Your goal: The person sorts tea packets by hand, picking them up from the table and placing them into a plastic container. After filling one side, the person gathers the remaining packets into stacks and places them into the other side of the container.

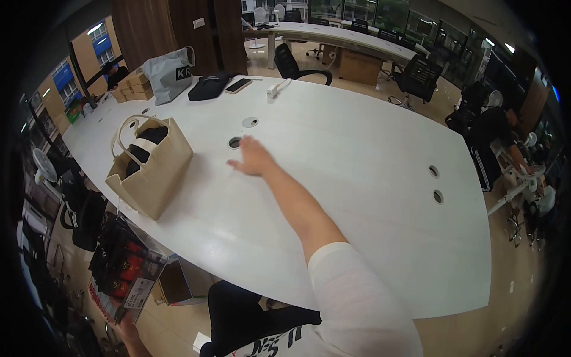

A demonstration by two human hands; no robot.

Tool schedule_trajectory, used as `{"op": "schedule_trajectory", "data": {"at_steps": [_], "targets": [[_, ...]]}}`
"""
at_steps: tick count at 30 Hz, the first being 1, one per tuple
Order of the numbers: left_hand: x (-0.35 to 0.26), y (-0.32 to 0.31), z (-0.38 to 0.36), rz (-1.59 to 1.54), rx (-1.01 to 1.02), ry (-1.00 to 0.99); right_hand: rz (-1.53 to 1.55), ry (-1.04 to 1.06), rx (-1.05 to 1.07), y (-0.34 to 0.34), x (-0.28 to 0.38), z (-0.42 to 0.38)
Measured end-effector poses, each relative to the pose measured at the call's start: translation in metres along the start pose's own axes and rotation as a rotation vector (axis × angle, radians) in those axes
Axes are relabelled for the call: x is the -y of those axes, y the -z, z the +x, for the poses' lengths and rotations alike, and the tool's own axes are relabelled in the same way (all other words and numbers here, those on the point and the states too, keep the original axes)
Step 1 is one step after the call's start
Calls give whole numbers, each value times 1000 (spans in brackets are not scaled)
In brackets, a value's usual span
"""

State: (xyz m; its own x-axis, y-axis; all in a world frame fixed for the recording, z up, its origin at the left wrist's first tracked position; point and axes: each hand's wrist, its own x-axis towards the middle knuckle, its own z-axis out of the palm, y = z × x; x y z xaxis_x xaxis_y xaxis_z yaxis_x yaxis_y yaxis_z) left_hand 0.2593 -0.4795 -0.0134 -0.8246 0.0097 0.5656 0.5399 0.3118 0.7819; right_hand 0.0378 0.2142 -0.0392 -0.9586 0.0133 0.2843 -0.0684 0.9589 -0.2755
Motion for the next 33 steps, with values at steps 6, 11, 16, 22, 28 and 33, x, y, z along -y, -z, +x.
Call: {"op": "schedule_trajectory", "data": {"at_steps": [6,11,16,22,28,33], "targets": [[-41,-8,-10,55,-3,56,111,232,127,-12,123,-41],[-94,-34,16,78,7,-119,520,414,286,-11,260,-106],[-123,-58,27,32,102,-216,950,681,606,-44,389,-197],[-116,-87,25,-71,70,-149,586,591,268,-42,339,-197],[-123,-116,19,52,11,-64,370,-150,-157,41,92,-193],[-103,-145,27,88,16,-191,84,-408,-116,123,-63,-314]]}}
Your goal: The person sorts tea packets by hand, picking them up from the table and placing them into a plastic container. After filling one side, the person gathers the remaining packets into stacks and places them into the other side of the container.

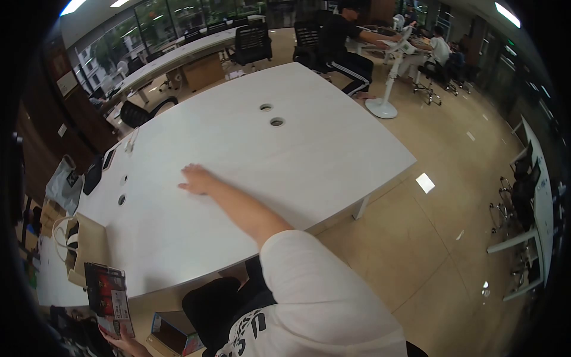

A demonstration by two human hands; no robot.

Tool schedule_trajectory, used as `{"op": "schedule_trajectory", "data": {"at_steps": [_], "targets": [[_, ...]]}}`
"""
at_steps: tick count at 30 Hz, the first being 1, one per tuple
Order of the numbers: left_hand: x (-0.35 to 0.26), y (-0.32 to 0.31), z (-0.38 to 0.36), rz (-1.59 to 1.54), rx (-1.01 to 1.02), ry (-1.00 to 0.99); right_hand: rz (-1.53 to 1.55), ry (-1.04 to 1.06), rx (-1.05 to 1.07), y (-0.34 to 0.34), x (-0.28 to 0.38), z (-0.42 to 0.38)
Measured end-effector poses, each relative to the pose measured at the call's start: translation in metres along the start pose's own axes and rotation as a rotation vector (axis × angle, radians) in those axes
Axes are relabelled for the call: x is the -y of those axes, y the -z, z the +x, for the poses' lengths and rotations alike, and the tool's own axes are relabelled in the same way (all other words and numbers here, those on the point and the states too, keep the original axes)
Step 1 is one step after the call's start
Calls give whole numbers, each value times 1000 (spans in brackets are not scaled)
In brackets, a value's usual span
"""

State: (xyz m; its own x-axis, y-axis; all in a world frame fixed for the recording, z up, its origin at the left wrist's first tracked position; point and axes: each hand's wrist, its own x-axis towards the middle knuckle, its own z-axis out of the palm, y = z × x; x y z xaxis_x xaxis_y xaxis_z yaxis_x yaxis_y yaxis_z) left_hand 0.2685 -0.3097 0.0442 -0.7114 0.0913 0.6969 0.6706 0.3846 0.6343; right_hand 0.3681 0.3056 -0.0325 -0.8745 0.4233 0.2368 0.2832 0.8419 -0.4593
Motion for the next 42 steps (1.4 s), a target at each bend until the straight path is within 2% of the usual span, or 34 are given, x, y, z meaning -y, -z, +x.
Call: {"op": "schedule_trajectory", "data": {"at_steps": [3,5,7,9,10,13,15,18,21,24,26,30,33,34,36,37,38,39,40,41,42], "targets": [[9,-26,1,-106,61,26,-207,-158,-144,61,-95,-84],[33,-47,1,-147,69,81,-188,-349,-254,109,-147,-163],[62,-75,2,-230,104,136,-175,-577,-342,162,-174,-258],[83,-106,4,-352,163,190,-214,-728,-525,195,-209,-362],[83,-117,5,-361,191,254,-243,-856,-582,214,-216,-416],[70,-152,5,-423,239,184,-327,-1203,-704,250,-247,-570],[62,-171,6,-452,253,196,-228,-1393,-877,260,-239,-643],[59,-197,8,-449,280,162,605,-1076,-1320,265,-197,-665],[55,-211,12,-419,339,124,1406,-531,-1635,261,-137,-678],[71,-221,14,-403,394,16,1626,-152,-1515,242,-103,-670],[76,-226,15,-396,412,-11,1661,-108,-1478,233,-82,-661],[32,-201,15,-77,485,60,1712,-52,-1427,218,-45,-652],[20,-197,14,-114,500,50,1681,-28,-1392,205,-17,-652],[29,-193,17,-94,559,-27,1678,-45,-1389,201,-9,-653],[32,-186,15,226,166,-444,1661,-72,-1379,194,5,-654],[-7,-170,13,376,-45,-647,1659,-164,-1448,186,8,-654],[-51,-163,7,-73,141,-474,1658,-258,-1518,173,11,-653],[-58,-209,4,-485,254,-281,1651,-355,-1574,163,11,-649],[-99,-244,-37,-862,352,-270,1703,-474,-1644,143,7,-643],[-170,-265,-78,-1235,461,-234,1752,-597,-1710,127,13,-629],[-234,-243,-127,-1060,784,-425,1863,-652,-1718,110,19,-613]]}}
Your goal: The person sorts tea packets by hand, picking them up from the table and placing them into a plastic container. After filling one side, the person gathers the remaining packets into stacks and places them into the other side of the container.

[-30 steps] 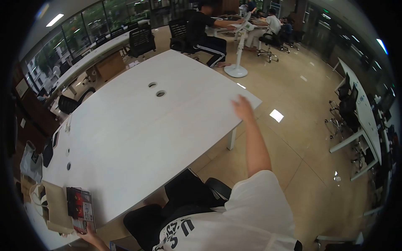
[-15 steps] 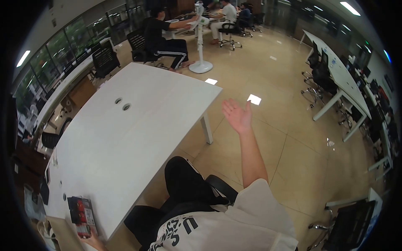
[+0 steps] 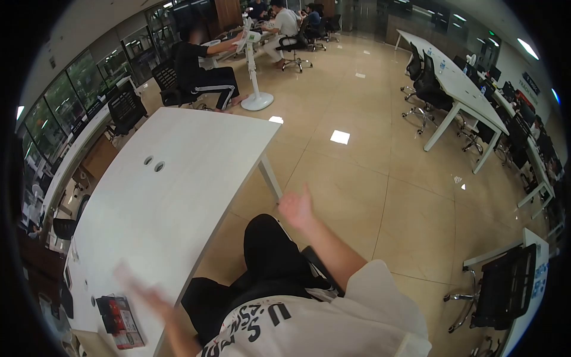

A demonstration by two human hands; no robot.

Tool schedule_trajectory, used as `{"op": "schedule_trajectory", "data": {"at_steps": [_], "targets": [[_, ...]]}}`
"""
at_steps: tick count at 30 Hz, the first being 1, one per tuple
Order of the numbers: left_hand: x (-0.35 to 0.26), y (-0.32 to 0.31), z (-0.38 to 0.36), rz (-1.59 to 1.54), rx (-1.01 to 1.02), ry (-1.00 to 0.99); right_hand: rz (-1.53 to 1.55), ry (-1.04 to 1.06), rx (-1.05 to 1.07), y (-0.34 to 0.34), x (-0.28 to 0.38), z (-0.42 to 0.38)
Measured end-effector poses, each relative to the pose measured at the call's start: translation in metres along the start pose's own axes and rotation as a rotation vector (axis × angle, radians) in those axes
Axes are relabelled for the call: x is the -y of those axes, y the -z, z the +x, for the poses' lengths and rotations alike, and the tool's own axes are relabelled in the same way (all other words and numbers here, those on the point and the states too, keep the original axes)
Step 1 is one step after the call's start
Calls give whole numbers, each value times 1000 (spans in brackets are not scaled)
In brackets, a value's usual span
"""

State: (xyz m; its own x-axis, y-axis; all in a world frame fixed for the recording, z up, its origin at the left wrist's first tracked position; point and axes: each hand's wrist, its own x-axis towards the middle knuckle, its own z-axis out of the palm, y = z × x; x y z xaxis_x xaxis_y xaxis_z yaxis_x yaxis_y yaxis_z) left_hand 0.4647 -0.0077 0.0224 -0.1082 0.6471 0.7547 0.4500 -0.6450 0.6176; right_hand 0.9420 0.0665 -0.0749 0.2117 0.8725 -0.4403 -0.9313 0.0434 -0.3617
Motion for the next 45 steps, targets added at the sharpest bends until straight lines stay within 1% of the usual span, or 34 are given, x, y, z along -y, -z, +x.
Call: {"op": "schedule_trajectory", "data": {"at_steps": [1,3,4,5,6,7,9,10,12,13,14,15,18,19,21,23,24,25,26,27,28,30,31,32,33,34,35,37,38,40,42,43,44,45], "targets": [[-71,-84,16,135,364,18,51,-76,-58,-6,-19,-12],[-93,-188,1,-136,833,-197,125,-191,115,-5,-43,-40],[-82,-237,-20,-371,1043,-216,162,-243,201,-9,-45,-52],[-90,-277,-36,-616,1038,-230,37,-238,96,-21,-40,-68],[-72,-298,-42,-602,1046,-413,54,-101,127,-12,-29,-69],[-63,-316,-36,-457,1186,-430,76,38,155,-1,-14,-74],[-47,-357,-14,-145,1444,-467,117,72,104,3,17,-99],[-2,-400,-34,-186,1465,-218,127,81,72,0,26,-116],[82,-482,-72,-305,1386,296,-314,502,97,-29,15,-148],[30,-462,-60,-579,1425,598,-539,705,106,-37,10,-156],[-29,-437,-43,-873,1386,982,-745,814,100,-34,11,-155],[-91,-411,-24,-1075,1301,1332,-947,918,88,-25,11,-151],[-125,-415,-29,-1674,1346,1298,-1573,1211,33,2,22,-138],[-136,-411,-23,-1694,1207,1348,-1794,1304,15,6,29,-135],[-171,-372,-2,-1697,940,1452,-1107,967,-24,1,36,-136],[-164,-388,-38,-1223,1101,263,-418,611,-57,-3,41,-139],[-165,-393,-54,-945,966,-255,-81,429,-63,-2,44,-142],[-157,-401,-60,-881,973,-365,-84,475,19,2,45,-149],[-153,-404,-58,-901,1044,-314,-87,519,102,6,46,-157],[-148,-408,-51,-935,1128,-215,-93,569,191,-2,48,-168],[-146,-414,-46,-970,1183,-98,-71,635,82,-11,45,-178],[-144,-421,-39,-1049,1257,161,-764,1002,-32,-8,36,-179],[-142,-424,-37,-1104,1260,287,-1093,1190,-129,-4,31,-177],[-144,-425,-35,-1171,1240,408,-1329,1291,-169,8,33,-167],[-146,-426,-32,-1254,1190,520,-1487,1283,-194,29,40,-152],[-147,-427,-28,-1348,1127,623,-1508,1209,-225,53,45,-134],[-148,-428,-24,-1441,1055,712,-1437,1100,-251,82,51,-114],[-143,-437,-23,-1542,980,841,-904,742,-269,140,59,-69],[-138,-445,-29,-1533,1001,894,-577,582,-160,123,64,-70],[-119,-470,-56,-1402,1157,1022,87,250,-38,80,70,-75],[-94,-501,-75,-1267,1299,1192,-95,430,-137,73,71,-49],[-83,-520,-79,-1215,1337,1273,-186,529,-177,65,78,-34],[-74,-538,-83,-1155,1367,1352,-150,512,-286,50,86,-30],[-68,-555,-85,-1100,1390,1427,-402,572,-226,60,87,-18]]}}
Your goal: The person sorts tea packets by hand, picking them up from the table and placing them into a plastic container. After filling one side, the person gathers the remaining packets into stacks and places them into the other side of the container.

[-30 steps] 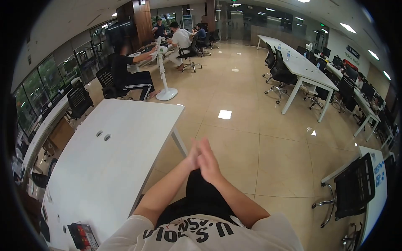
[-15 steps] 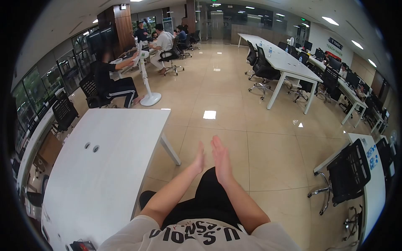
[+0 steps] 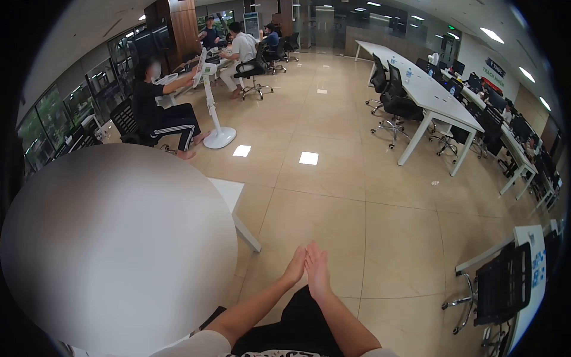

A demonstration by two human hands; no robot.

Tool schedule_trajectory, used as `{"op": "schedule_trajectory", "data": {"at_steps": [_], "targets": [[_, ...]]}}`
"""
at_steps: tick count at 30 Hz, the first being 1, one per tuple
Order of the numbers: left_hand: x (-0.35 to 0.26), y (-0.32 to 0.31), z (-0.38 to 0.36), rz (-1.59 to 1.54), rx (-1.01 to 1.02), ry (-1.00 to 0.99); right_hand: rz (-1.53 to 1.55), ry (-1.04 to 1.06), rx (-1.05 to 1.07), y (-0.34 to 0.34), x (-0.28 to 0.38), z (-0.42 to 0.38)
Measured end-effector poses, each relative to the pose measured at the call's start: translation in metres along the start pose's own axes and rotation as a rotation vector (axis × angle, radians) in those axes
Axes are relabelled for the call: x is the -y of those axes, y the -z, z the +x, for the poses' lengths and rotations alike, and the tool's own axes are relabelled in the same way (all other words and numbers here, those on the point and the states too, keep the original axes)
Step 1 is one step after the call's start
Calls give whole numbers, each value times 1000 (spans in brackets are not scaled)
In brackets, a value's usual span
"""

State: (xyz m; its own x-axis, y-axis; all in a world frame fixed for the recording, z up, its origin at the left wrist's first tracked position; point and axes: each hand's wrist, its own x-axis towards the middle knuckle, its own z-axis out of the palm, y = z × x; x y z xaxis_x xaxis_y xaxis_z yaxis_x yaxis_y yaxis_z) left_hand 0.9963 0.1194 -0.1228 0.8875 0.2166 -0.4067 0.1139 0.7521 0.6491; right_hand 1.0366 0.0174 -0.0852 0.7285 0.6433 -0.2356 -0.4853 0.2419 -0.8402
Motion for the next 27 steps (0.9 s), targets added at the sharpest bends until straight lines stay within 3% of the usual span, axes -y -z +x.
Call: {"op": "schedule_trajectory", "data": {"at_steps": [1,3,4,5,7,9,11,12,13,14,15,16,17,18,21,22,24,25,26,27], "targets": [[-2,5,14,-15,-11,60,-213,98,108,16,-21,5],[-20,-3,17,-203,74,159,-970,773,299,11,-11,19],[-29,-7,12,-495,267,224,-1087,714,298,11,0,23],[-51,-32,-10,-477,27,194,-1205,651,298,10,18,22],[-70,-21,-29,-537,-30,251,-1401,486,267,9,43,23],[-106,-17,-66,-471,-70,205,-1138,66,101,15,46,22],[-147,-22,-124,-291,-128,56,-1363,-71,189,82,12,22],[-165,-20,-152,-198,-175,4,-1469,-115,365,128,-12,26],[-185,-17,-180,-112,-235,-47,-1624,-540,625,142,-3,32],[-200,-15,-214,-35,-312,-91,-1385,-776,503,178,-17,21],[-215,-12,-250,-11,-397,-184,-1266,-865,629,202,-9,18],[-217,2,-283,-6,-454,-334,-1643,-285,1202,175,38,7],[-213,16,-321,6,-520,-475,-1762,-170,1330,157,50,3],[-221,19,-370,34,-663,-567,-1829,-175,1371,142,56,1],[-151,66,-503,171,-1199,-952,-1972,-186,1517,89,70,22],[-122,74,-555,319,-1598,-784,-2014,-153,1580,67,70,31],[-68,67,-651,418,-2132,-734,-2116,6,1739,23,57,47],[-28,74,-693,530,-2297,-817,-2163,109,1816,-2,49,52],[-9,61,-729,325,-2339,-856,-2187,195,1855,-28,40,54],[12,45,-758,602,-2625,-453,-2189,259,1862,-54,30,55]]}}
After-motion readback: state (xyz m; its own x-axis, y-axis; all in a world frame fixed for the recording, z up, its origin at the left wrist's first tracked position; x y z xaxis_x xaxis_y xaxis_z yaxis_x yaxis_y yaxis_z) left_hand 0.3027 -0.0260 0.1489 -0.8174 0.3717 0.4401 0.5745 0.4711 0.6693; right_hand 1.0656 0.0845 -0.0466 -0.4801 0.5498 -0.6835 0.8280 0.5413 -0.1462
